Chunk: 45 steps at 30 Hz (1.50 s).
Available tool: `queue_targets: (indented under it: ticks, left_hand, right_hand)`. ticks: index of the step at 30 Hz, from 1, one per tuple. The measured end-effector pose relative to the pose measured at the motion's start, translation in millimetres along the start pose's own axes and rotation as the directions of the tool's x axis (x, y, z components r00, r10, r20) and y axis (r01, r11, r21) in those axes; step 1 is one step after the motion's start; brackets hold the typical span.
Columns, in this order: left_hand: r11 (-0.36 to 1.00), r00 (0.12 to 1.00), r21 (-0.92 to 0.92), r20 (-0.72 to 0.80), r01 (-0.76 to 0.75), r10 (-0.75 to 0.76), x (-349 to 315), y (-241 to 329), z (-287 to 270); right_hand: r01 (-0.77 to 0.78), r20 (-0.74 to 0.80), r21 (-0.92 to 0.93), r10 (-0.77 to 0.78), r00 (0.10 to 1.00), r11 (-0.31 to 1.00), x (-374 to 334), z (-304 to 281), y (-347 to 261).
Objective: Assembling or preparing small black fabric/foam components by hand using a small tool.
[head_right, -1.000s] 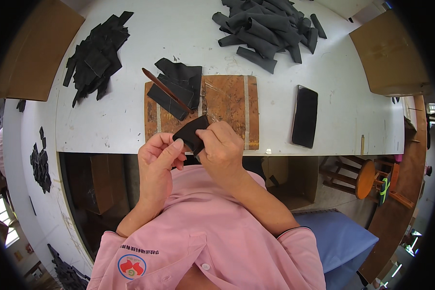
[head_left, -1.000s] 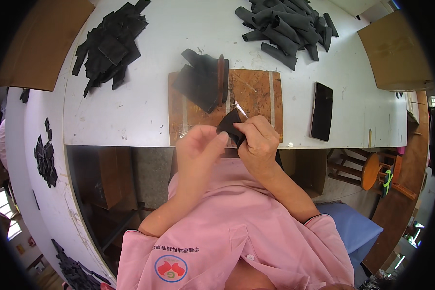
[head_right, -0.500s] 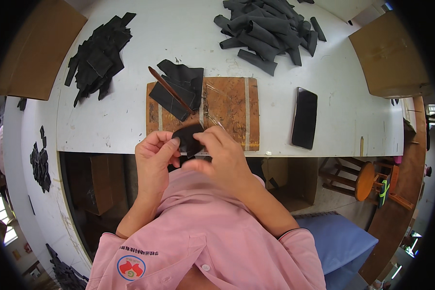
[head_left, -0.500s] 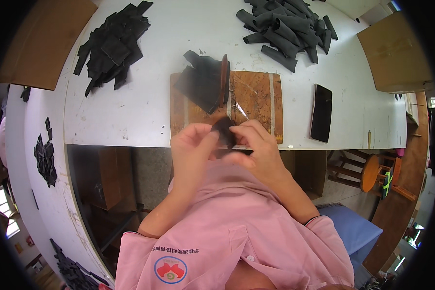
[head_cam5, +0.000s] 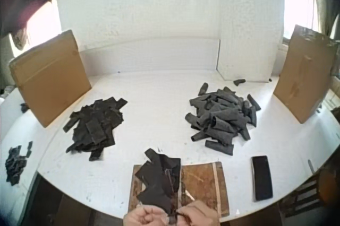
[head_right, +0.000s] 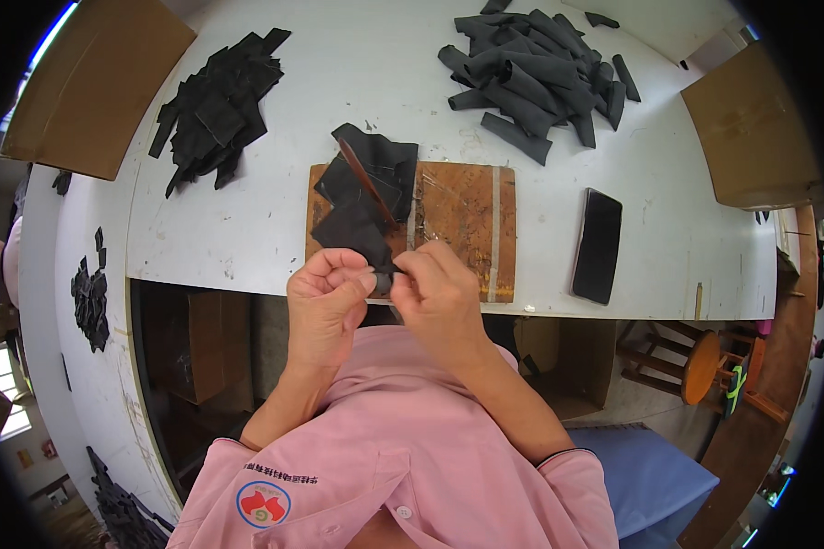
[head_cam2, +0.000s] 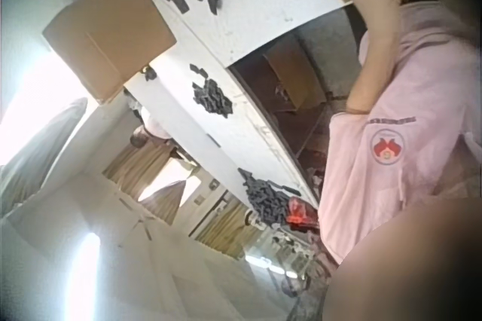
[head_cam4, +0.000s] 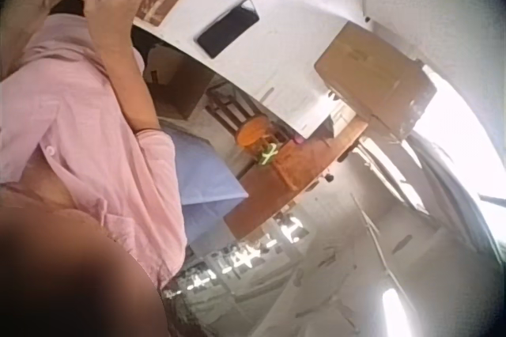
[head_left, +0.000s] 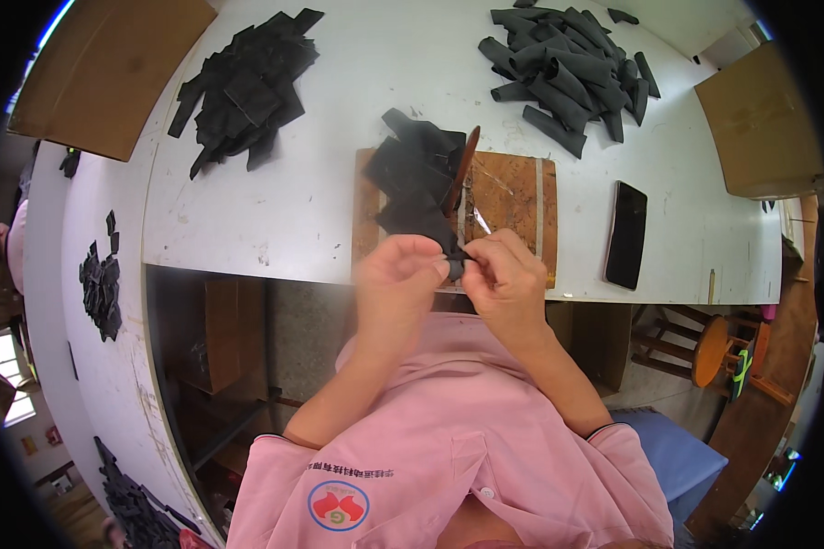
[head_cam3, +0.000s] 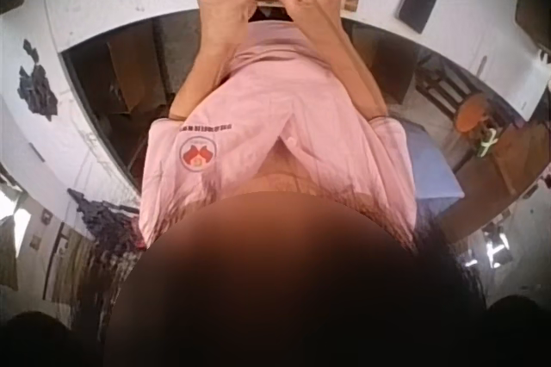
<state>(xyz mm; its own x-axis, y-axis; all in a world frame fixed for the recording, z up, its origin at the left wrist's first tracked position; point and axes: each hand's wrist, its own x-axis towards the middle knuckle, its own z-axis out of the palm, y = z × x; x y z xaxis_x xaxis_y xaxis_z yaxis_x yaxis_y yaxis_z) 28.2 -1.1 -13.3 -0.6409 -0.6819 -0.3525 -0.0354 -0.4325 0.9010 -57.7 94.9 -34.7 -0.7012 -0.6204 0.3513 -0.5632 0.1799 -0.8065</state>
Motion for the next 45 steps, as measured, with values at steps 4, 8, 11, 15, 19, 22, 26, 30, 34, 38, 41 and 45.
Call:
queue_targets:
  ticks: [4, 8, 11, 15, 19, 22, 26, 30, 34, 38, 41, 45]
  left_hand:
    - [0.843, 0.886, -0.410, 0.438, 0.349, -0.153, 1.2, 10.1, -8.8]
    - [0.999, 0.979, -0.042, 0.204, 0.019, -0.010, 3.2, -0.3, 1.1]
    - [0.688, 0.817, 0.506, 0.058, -0.520, 0.574, 6.4, -20.6, 1.0]
    - [0.961, 0.970, 0.129, 0.031, -0.244, 0.242, 1.4, -7.6, 1.6]
    - [0.851, 0.860, -0.389, 0.492, 0.354, -0.133, -5.6, 14.5, -4.8]
    - [0.692, 0.686, -0.494, 0.727, 0.526, -0.003, -8.5, 25.1, -1.9]
    - [0.938, 0.932, 0.174, 0.263, -0.301, 0.250, -23.2, 20.8, 6.5]
    - [0.459, 0.553, 0.370, 0.208, -0.808, 0.806, 0.4, 8.9, 15.6]
    - [0.912, 0.909, -0.058, 0.073, -0.407, 0.411, -13.0, 28.5, 26.5]
    - [0.848, 0.910, -0.529, 0.363, 0.025, 0.199, 0.0, 51.5, 15.4]
    - [0.694, 0.691, -0.641, 0.664, 0.328, 0.287, 10.0, 76.1, 17.0]
    - [0.632, 0.580, -0.633, 0.743, 0.447, 0.335, 16.7, 89.6, 21.9]
  right_hand:
    - [-0.523, 0.365, 0.571, 0.375, 0.852, 0.633, 5.7, -14.4, -1.6]
    - [-0.686, 0.640, 0.727, 0.355, 0.681, 0.005, -2.7, -6.2, 3.8]
    - [-0.705, 0.667, 0.709, 0.320, 0.673, 0.004, -0.9, -2.2, 2.5]
    - [-0.689, 0.600, 0.656, 0.341, 0.723, 0.307, 3.9, -5.6, 1.8]
    - [-0.573, 0.510, 0.785, 0.281, 0.813, 0.236, 2.4, -7.6, 10.2]
    - [-0.377, 0.347, 0.886, 0.151, 0.926, 0.269, 8.8, -8.2, -3.6]
    - [-0.218, 0.229, 0.865, 0.032, 0.973, 0.452, 22.1, -19.8, -5.6]
    - [-0.031, 0.109, 0.595, -0.043, 0.993, 0.803, 33.2, -25.5, -18.9]
    - [0.000, 0.081, 0.466, -0.042, 0.996, 0.885, 38.8, -30.8, -35.6]
    - [-0.023, 0.151, 0.448, -0.051, 0.987, 0.894, 57.0, -43.4, -49.1]
    - [-0.049, 0.241, 0.588, -0.117, 0.963, 0.807, 79.9, -55.6, -70.9]
    - [-0.200, 0.398, 0.641, -0.098, 0.912, 0.741, 105.5, -57.1, -79.2]
